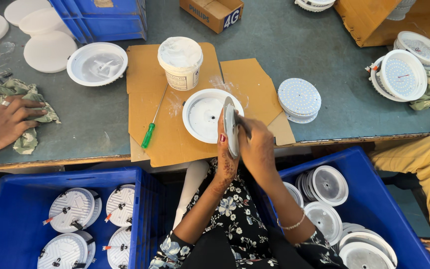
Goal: The person repeatedly scoops white paste from a tub and spreads it onto the center of circular LED light modules using a small rectangular tool. The person handles the modules one at a time, applies the paste, and places them into a blue bin.
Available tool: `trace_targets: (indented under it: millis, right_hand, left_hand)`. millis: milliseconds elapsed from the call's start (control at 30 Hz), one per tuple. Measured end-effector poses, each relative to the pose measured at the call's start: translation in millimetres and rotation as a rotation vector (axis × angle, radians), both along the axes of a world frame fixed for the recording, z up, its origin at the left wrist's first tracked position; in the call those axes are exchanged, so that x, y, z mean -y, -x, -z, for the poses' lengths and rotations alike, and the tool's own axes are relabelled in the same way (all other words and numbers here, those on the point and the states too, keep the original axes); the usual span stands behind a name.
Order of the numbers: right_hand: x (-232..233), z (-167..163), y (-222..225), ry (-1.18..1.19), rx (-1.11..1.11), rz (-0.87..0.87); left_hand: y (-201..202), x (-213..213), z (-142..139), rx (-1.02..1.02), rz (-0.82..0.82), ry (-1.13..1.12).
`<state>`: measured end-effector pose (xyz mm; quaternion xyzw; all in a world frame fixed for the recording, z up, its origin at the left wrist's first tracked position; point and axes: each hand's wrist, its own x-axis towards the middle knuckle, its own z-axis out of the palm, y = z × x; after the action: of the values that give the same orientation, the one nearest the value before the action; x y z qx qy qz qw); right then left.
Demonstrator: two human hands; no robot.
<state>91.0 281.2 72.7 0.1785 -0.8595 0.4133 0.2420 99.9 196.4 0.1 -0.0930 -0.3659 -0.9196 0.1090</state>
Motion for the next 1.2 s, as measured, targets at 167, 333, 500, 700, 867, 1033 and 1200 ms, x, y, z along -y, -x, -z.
trace_targets:
  millis: [167,333,500,700,867,1033,1200]
  right_hand:
    - [-7,-8,-16,0.023,0.071,-0.046]
    - [-24,-14,9,0.137,0.207,0.076]
    - [-19,-15,20,0.181,0.329,0.044]
    - [-9,-36,11,0.125,0.41,0.12]
    - [2,-43,-16,0.144,0.085,-0.046]
    - [0,-14,-27,0.027,-0.137,-0.149]
    - [-34,49,41,0.3,0.101,-0.093]
  left_hand:
    - [5,6,-10,-0.074,-0.082,0.081]
    - [4,5,-21,-0.089,-0.105,0.143]
    - [-4,7,-29,-0.128,-0.134,0.323]
    - [-7,11,-24,-0.091,-0.129,0.42]
    - [9,7,-7,-0.047,-0.081,0.274]
    - [17,8,9,0.264,0.055,0.044]
    - [23,49,-3,0.003,-0.035,-0.107]
